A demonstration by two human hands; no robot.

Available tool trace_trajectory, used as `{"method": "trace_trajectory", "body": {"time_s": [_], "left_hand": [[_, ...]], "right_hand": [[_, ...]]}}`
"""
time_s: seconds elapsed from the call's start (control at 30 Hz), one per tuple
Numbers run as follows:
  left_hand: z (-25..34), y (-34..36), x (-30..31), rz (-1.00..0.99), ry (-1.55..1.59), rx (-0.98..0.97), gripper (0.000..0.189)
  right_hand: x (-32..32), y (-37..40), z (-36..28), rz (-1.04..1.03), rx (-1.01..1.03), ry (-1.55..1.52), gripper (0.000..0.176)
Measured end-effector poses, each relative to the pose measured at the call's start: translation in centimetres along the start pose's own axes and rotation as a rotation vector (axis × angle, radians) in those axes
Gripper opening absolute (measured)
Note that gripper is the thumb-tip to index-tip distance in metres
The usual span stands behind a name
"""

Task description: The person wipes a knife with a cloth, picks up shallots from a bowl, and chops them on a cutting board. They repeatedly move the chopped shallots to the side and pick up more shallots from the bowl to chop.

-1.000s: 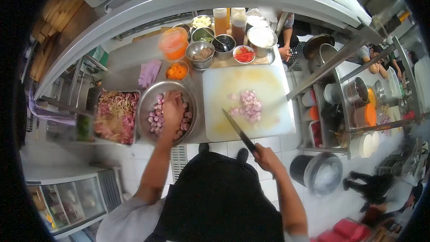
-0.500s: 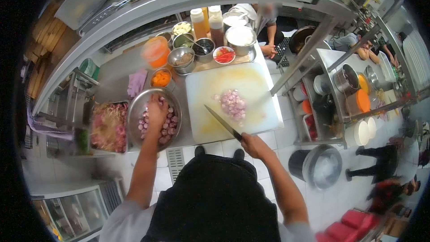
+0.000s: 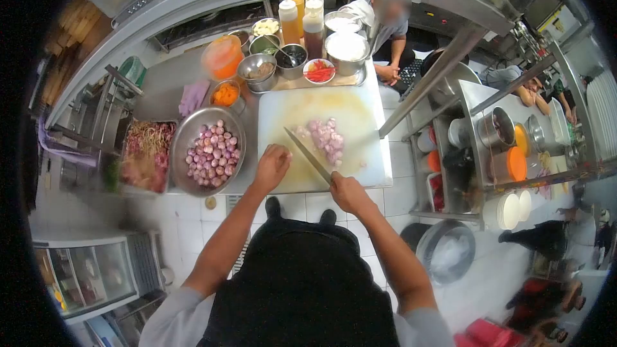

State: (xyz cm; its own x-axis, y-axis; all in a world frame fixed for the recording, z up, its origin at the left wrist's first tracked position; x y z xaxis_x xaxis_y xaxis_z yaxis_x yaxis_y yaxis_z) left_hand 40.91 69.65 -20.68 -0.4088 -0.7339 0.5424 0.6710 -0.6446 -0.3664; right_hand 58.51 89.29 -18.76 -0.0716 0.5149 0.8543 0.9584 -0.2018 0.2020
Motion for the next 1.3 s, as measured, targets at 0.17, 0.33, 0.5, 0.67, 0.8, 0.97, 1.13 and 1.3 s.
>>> {"method": "trace_trajectory", "body": {"time_s": [0.17, 0.33, 0.5, 0.67, 0.8, 0.97, 1.13, 1.3], "left_hand": [[-0.8, 0.5, 0.0, 0.073, 0.254, 0.052, 0.008], [0.0, 0.4, 0.1, 0.064, 0.242, 0.052, 0.007], [0.6, 0.1, -0.2, 0.096, 0.161, -0.015, 0.006], [0.2, -0.1, -0.4, 0.056, 0.123, -0.025, 0.013], [0.2, 0.0, -0.4, 0.064, 0.147, -0.025, 0.013], [0.2, -0.1, -0.3, 0.044, 0.124, -0.024, 0.014], [-0.1, -0.1, -0.3, 0.045, 0.130, -0.025, 0.012], [0.2, 0.0, -0.2, 0.038, 0.165, -0.023, 0.011]], "right_hand": [[-0.8, -1.6, 1.8, 0.104, 0.012, -0.021, 0.018], [-0.3, 1.1, -0.5, 0.083, -0.021, 0.117, 0.018], [-2.5, 3.3, -2.8, 0.062, 0.014, 0.160, 0.019], [-1.2, 4.5, -4.1, -0.054, -0.086, 0.159, 0.025], [-1.5, 5.7, -4.5, -0.003, -0.054, 0.171, 0.033], [-4.3, 4.3, -3.6, -0.047, -0.118, 0.151, 0.035], [-1.4, 4.8, -5.0, -0.114, -0.137, 0.126, 0.037], [-3.3, 4.4, -4.7, -0.136, -0.166, 0.133, 0.032]]}}
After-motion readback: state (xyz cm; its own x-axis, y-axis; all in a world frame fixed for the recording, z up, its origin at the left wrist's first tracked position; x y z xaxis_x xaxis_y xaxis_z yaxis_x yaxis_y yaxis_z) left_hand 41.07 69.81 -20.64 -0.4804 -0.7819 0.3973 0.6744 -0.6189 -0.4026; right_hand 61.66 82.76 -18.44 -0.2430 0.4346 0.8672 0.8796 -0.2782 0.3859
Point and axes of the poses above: each hand's wrist, its own y-axis away from the middle knuckle, its own x-axis out of the back of the hand, z = x × y, the point moved 2 cm from there along -y, towards the middle knuckle, and after that the axes turned 13 degrees about y, right-handed, at the moved point
